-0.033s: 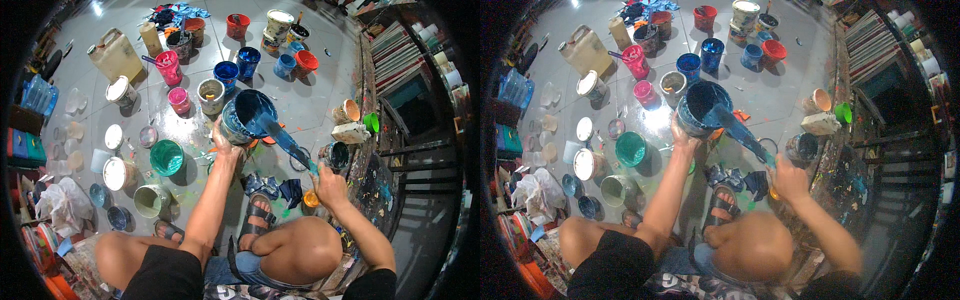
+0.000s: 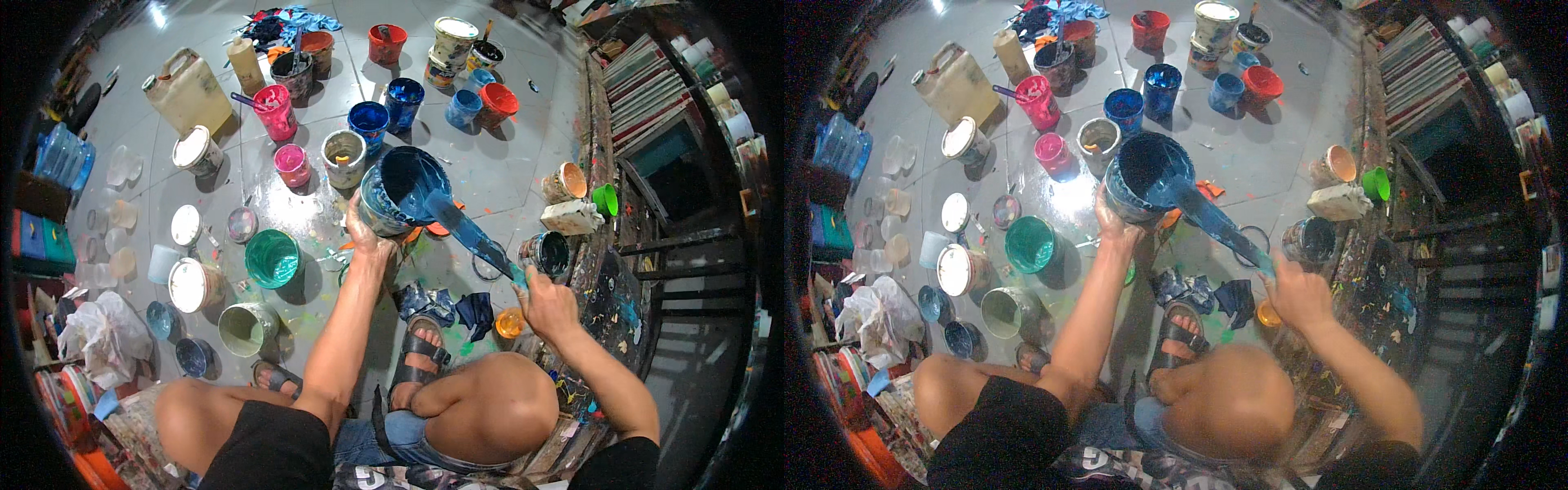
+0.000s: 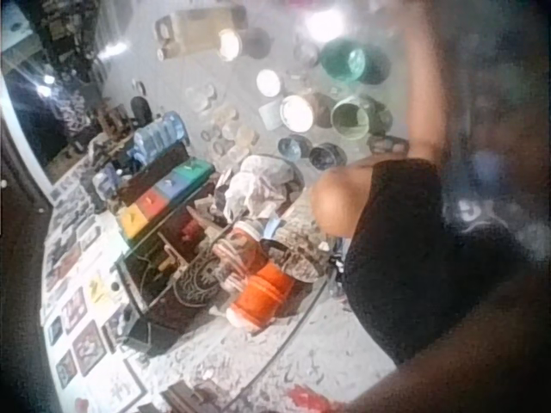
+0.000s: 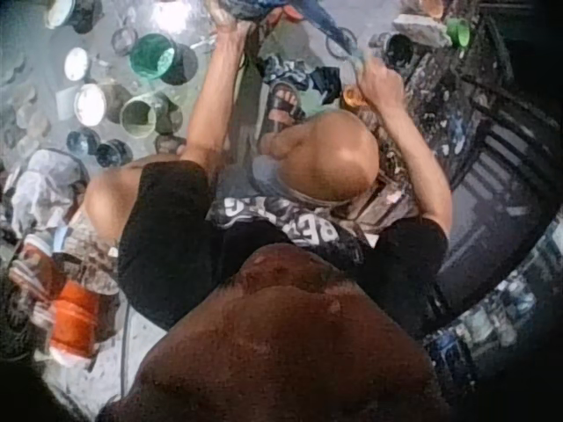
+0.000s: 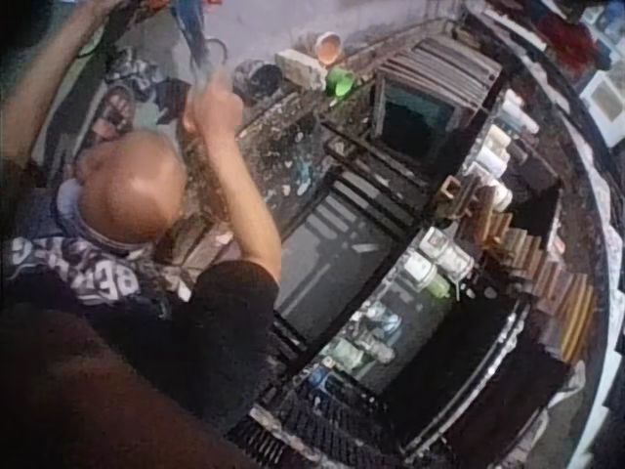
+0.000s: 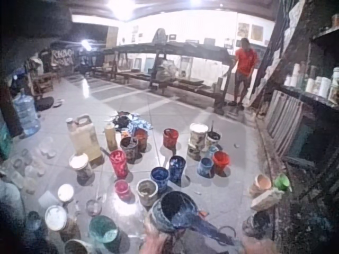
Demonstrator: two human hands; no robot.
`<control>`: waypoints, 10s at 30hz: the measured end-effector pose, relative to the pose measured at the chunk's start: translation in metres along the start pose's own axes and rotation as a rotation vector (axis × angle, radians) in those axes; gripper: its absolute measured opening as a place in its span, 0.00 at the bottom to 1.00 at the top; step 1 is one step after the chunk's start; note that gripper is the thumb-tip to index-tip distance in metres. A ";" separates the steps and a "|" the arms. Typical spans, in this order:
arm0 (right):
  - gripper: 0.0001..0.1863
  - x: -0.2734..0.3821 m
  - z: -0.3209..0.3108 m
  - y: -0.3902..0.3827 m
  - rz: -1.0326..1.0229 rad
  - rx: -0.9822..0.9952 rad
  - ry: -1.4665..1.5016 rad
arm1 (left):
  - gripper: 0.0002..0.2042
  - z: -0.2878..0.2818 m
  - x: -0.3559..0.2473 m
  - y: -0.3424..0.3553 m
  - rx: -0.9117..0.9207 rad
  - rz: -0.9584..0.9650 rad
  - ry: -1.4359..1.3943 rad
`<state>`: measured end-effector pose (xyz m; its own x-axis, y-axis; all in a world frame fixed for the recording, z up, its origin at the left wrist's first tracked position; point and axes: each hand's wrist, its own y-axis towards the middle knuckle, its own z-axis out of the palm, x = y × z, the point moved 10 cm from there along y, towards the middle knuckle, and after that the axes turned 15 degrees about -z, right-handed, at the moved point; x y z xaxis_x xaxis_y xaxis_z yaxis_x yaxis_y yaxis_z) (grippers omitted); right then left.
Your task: The person mixes paint in a small bowl with a spatula and then wipes the outside of the bowl with a cloth.
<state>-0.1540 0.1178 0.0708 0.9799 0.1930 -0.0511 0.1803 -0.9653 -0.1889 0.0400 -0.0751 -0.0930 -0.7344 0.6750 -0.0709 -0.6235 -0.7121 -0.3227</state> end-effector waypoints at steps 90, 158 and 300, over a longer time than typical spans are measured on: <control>0.19 -0.035 -0.036 -0.052 0.204 -0.382 0.300 | 0.27 0.034 0.010 0.006 0.133 -0.019 0.003; 0.13 -0.053 -0.110 -0.077 0.191 -0.431 0.090 | 0.29 0.052 -0.031 0.003 0.143 0.118 0.101; 0.25 -0.077 0.131 -0.112 0.687 -0.915 0.313 | 0.36 0.082 0.034 0.000 -0.118 -0.280 -0.086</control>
<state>-0.2610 0.2338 -0.0328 0.8508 -0.3436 0.3976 -0.5218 -0.6416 0.5622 -0.0069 -0.0676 -0.0182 -0.5614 0.8196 0.1144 -0.7731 -0.4702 -0.4257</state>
